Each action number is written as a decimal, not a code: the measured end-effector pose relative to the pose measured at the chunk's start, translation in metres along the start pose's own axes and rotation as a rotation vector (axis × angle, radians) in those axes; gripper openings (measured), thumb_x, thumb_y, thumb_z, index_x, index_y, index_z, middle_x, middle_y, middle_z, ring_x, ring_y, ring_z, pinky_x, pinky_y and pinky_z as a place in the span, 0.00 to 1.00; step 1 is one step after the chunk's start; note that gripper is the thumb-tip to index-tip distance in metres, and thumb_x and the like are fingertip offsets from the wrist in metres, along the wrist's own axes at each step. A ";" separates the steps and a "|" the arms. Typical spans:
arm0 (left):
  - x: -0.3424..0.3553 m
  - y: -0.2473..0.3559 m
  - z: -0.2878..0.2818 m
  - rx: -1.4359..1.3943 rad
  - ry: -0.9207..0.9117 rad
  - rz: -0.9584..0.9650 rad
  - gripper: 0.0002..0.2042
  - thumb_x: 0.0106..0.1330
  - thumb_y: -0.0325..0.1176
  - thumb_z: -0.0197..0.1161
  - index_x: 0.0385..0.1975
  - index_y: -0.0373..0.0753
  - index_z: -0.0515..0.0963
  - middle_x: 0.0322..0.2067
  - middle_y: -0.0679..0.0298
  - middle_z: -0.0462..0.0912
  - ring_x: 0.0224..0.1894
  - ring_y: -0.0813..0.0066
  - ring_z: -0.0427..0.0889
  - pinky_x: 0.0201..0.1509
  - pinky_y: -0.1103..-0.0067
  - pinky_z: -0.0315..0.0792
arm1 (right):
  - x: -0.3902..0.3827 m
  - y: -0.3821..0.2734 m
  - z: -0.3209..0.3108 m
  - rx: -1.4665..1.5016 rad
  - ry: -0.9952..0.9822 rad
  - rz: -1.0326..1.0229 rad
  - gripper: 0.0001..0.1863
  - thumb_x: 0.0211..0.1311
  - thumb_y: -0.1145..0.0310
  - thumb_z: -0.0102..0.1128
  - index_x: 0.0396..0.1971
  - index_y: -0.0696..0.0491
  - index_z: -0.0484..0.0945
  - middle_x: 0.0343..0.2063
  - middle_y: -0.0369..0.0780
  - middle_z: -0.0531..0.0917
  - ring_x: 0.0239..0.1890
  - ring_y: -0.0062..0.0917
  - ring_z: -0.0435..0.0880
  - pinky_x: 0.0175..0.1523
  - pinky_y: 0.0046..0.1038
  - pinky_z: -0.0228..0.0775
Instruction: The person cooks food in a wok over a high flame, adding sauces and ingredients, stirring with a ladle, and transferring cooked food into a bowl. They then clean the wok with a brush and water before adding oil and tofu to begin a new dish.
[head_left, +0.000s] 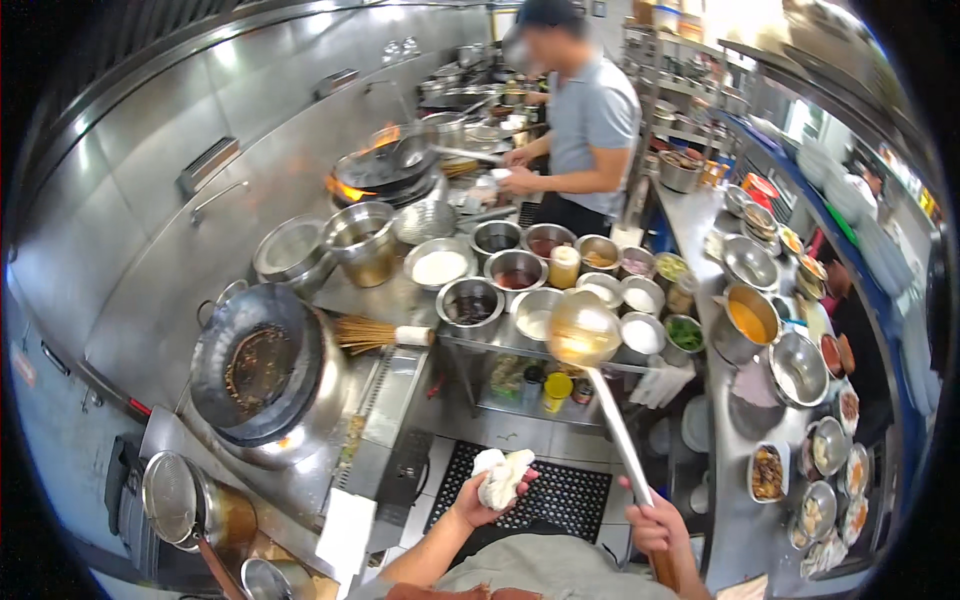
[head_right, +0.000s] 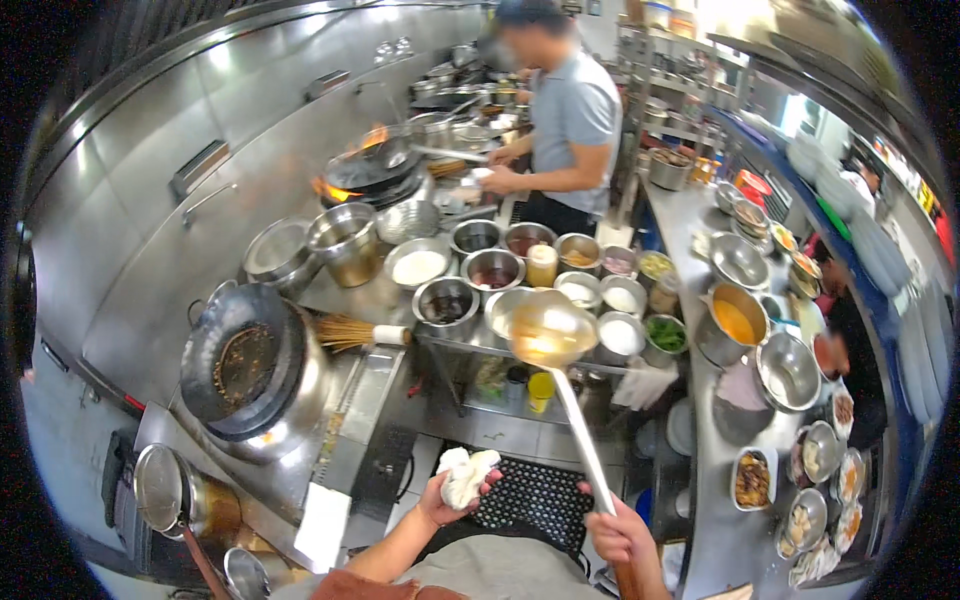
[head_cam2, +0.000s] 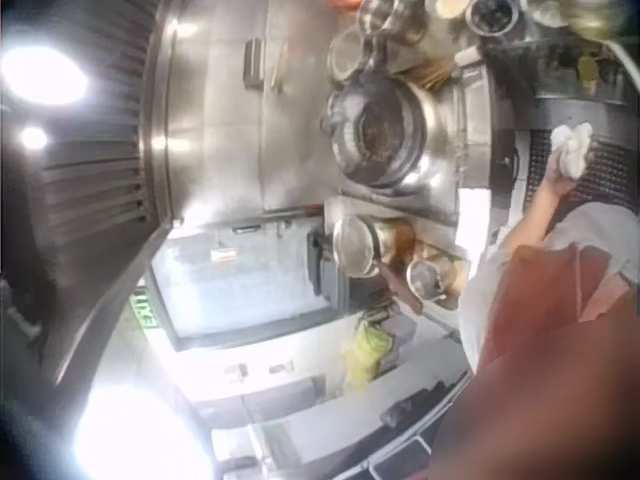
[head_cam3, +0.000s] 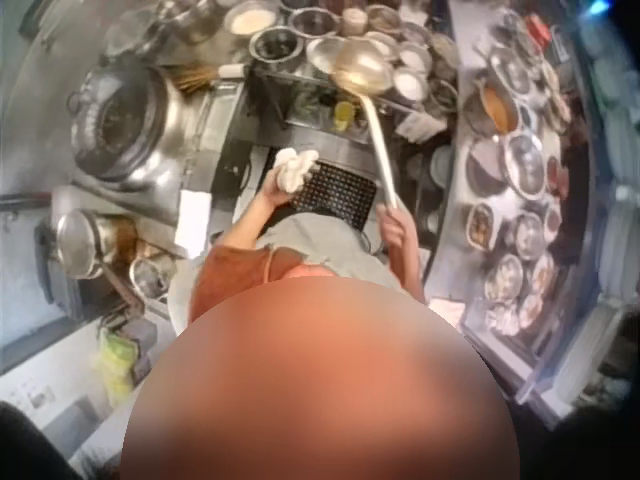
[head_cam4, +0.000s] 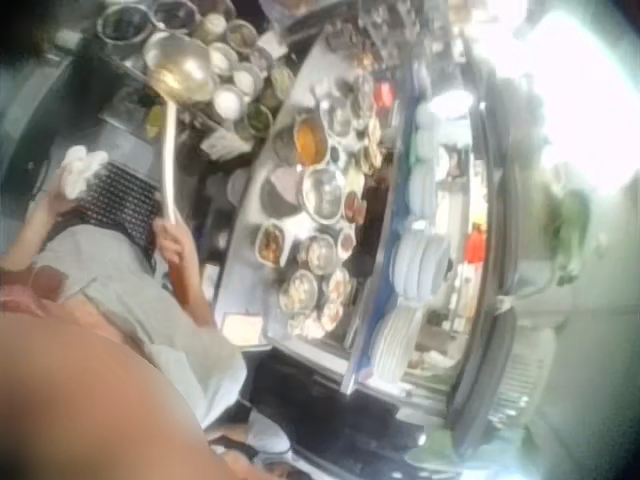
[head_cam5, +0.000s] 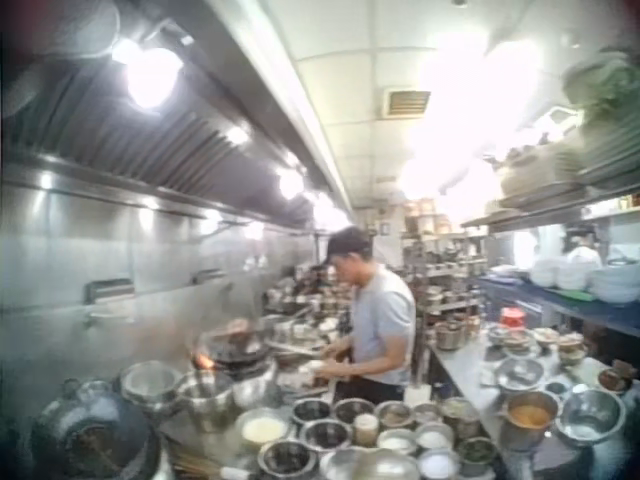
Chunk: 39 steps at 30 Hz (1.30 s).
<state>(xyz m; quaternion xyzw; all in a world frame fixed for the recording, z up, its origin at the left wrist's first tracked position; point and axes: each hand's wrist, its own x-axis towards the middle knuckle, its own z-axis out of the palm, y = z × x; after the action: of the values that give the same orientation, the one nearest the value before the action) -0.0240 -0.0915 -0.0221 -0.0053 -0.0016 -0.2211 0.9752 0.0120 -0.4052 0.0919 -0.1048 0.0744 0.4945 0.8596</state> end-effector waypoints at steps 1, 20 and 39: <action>-0.017 0.018 -0.003 -0.014 0.046 0.025 0.26 0.64 0.39 0.45 0.60 0.35 0.53 0.55 0.44 0.61 0.46 0.61 0.75 0.39 0.69 0.77 | 0.043 0.003 0.012 0.013 -0.030 0.099 0.29 0.61 0.77 0.44 0.62 0.48 0.49 0.18 0.33 0.61 0.07 0.09 0.56 0.07 0.13 0.48; -0.219 0.017 0.042 0.278 0.882 1.505 0.41 0.42 0.50 0.61 0.57 0.35 0.59 0.50 0.47 0.68 0.51 0.55 0.70 0.52 0.59 0.64 | 0.742 0.212 0.267 -1.649 -0.536 0.469 0.11 0.50 0.77 0.55 0.34 0.58 0.66 0.11 0.34 0.68 0.11 0.19 0.68 0.15 0.23 0.61; -0.127 0.001 0.038 0.332 1.870 1.450 0.24 0.49 0.36 0.66 0.47 0.37 0.70 0.38 0.55 0.77 0.38 0.65 0.76 0.43 0.74 0.71 | 0.831 0.157 0.196 -2.136 -0.425 -0.259 0.20 0.47 0.76 0.51 0.43 0.62 0.62 0.13 0.42 0.74 0.10 0.26 0.72 0.15 0.28 0.64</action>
<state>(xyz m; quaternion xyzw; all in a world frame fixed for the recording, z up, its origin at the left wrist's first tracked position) -0.1385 -0.0351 0.0156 0.2842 0.6836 0.4656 0.4849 0.2965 0.4141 0.0721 -0.7154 -0.5536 0.2181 0.3662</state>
